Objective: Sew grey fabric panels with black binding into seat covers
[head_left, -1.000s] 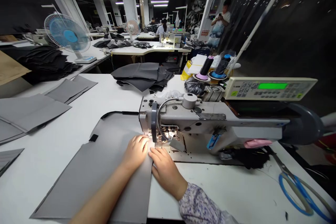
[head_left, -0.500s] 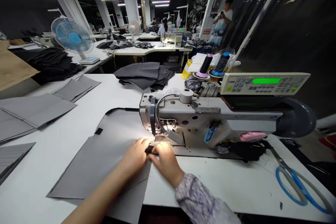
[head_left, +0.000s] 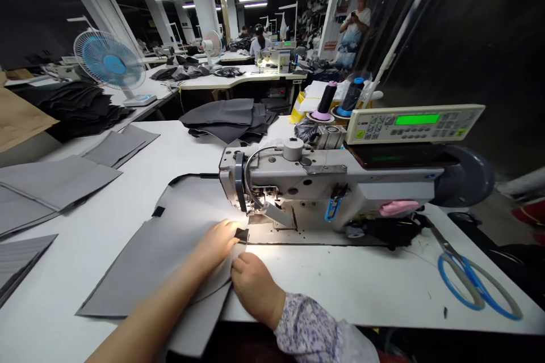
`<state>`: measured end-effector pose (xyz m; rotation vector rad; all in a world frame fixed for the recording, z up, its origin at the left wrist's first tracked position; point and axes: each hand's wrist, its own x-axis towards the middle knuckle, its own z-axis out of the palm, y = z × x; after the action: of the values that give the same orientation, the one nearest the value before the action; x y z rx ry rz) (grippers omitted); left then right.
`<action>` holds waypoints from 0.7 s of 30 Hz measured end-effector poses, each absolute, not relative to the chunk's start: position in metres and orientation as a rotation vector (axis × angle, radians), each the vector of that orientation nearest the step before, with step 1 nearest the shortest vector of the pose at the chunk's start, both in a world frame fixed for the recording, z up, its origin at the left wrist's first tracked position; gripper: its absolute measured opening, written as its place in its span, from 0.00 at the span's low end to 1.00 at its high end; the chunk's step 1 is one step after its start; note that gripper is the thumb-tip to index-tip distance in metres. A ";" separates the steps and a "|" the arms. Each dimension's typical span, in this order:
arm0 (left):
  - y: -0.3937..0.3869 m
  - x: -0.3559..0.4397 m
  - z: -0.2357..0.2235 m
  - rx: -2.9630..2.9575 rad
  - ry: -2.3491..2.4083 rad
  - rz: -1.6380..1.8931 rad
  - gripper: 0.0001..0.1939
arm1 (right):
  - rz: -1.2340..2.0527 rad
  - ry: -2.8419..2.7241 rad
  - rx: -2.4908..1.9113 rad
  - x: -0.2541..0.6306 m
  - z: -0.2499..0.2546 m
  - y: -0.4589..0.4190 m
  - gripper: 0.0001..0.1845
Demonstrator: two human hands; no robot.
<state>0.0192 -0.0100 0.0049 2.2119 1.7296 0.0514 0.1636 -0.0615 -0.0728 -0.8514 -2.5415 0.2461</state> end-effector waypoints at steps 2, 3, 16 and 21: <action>-0.013 0.020 0.001 2.202 1.745 0.062 0.17 | 0.197 -2.532 -0.773 0.164 -0.079 -0.064 0.16; -0.014 0.020 -0.002 2.202 1.747 0.077 0.17 | 0.178 -2.498 -0.780 0.166 -0.080 -0.065 0.16; 0.004 0.007 -0.011 2.160 1.642 0.238 0.22 | 0.179 -2.305 -1.005 0.171 -0.081 -0.047 0.11; 0.011 -0.001 -0.013 2.141 1.502 0.313 0.22 | 0.203 -2.281 -1.002 0.175 -0.075 -0.035 0.10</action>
<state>-0.0013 0.0115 -0.0133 2.1411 1.5020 0.3133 0.1746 -0.0345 -0.0752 -1.0019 -2.2808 0.2031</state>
